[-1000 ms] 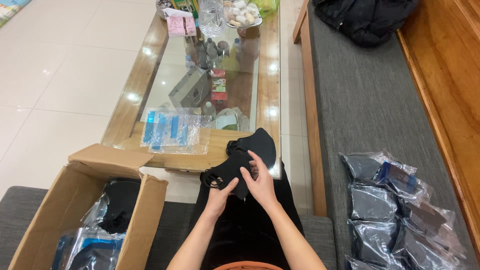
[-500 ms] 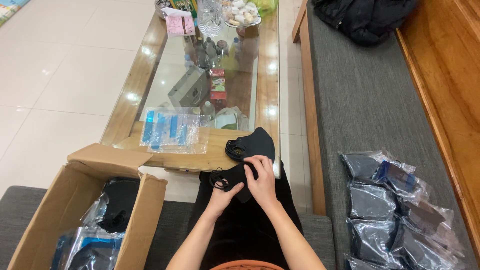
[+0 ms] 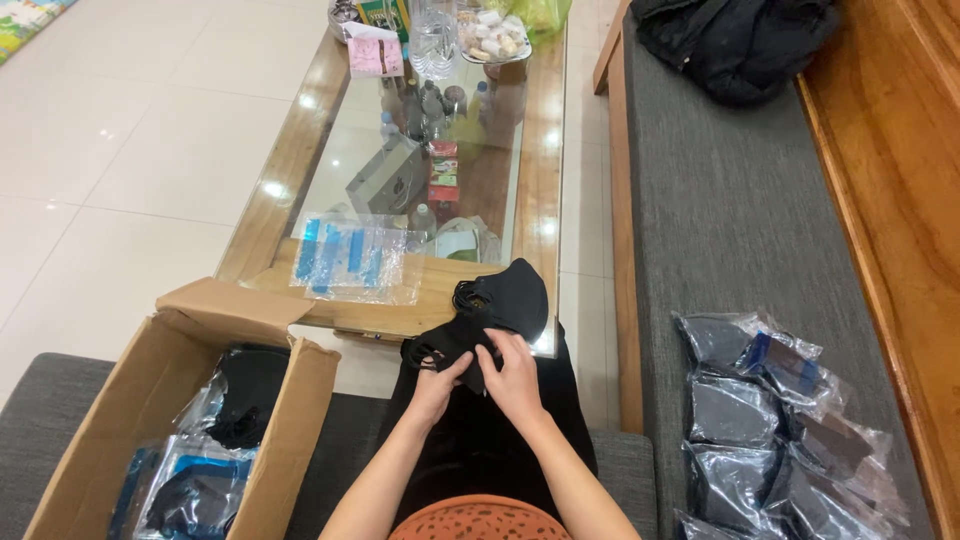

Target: Package black face masks into individual plastic bags.

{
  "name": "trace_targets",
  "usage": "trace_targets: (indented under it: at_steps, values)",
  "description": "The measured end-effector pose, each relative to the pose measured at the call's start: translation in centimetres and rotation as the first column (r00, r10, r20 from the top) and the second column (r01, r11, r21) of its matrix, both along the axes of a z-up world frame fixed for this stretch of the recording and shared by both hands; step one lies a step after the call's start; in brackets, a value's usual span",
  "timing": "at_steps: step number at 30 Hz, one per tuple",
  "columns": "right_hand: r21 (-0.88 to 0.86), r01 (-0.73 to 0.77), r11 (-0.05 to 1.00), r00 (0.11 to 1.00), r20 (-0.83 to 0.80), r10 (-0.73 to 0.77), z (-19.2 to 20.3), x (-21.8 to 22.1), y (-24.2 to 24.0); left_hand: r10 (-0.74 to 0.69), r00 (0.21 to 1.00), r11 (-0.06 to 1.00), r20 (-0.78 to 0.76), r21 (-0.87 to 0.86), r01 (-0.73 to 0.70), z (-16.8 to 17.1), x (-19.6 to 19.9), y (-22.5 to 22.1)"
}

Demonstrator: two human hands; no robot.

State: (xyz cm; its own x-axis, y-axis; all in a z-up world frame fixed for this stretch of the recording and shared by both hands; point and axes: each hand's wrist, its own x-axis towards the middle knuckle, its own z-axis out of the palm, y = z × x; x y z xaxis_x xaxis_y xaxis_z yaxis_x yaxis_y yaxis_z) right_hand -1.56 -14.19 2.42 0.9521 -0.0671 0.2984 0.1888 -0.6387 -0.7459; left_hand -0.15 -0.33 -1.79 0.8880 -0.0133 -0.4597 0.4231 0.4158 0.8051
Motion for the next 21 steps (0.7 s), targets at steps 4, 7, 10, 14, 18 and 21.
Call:
trace_targets:
  at_steps: [4, 7, 10, 14, 18, 21]
  values:
    - [-0.023, -0.022, 1.000, 1.000, 0.004, 0.022, -1.8, -0.9, -0.3, 0.054, 0.998, 0.996, -0.039, -0.063, -0.057, -4.0, 0.1, 0.0]
    - [-0.016, -0.095, 0.995, 0.995, -0.015, 0.095, -2.5, -1.1, -0.5, 0.054, 0.997, 0.985, -0.058, -0.161, -0.063, -3.7, 0.3, 0.2]
    - [-0.029, -0.099, 0.995, 0.992, -0.076, 0.096, -2.2, -1.1, -0.4, 0.060, 0.998, 0.970, -0.026, -0.236, -0.064, -4.1, 0.6, 0.3]
    - [-0.060, -0.048, 0.997, 0.991, -0.128, 0.040, -2.6, -0.7, -0.3, 0.043, 0.999, 0.969, 0.000, -0.244, -0.042, -4.7, 0.6, 0.4]
    - [-0.079, -0.017, 0.997, 0.978, -0.209, 0.000, -2.4, -0.5, -0.2, -0.057, 0.996, 0.983, -0.067, -0.180, 0.044, -3.0, 0.2, 1.0]
    - [-0.099, -0.042, 0.994, 0.969, -0.247, 0.016, -2.7, -0.2, -0.4, -0.114, 0.985, 0.978, -0.126, -0.189, 0.089, -3.2, 0.1, 1.4]
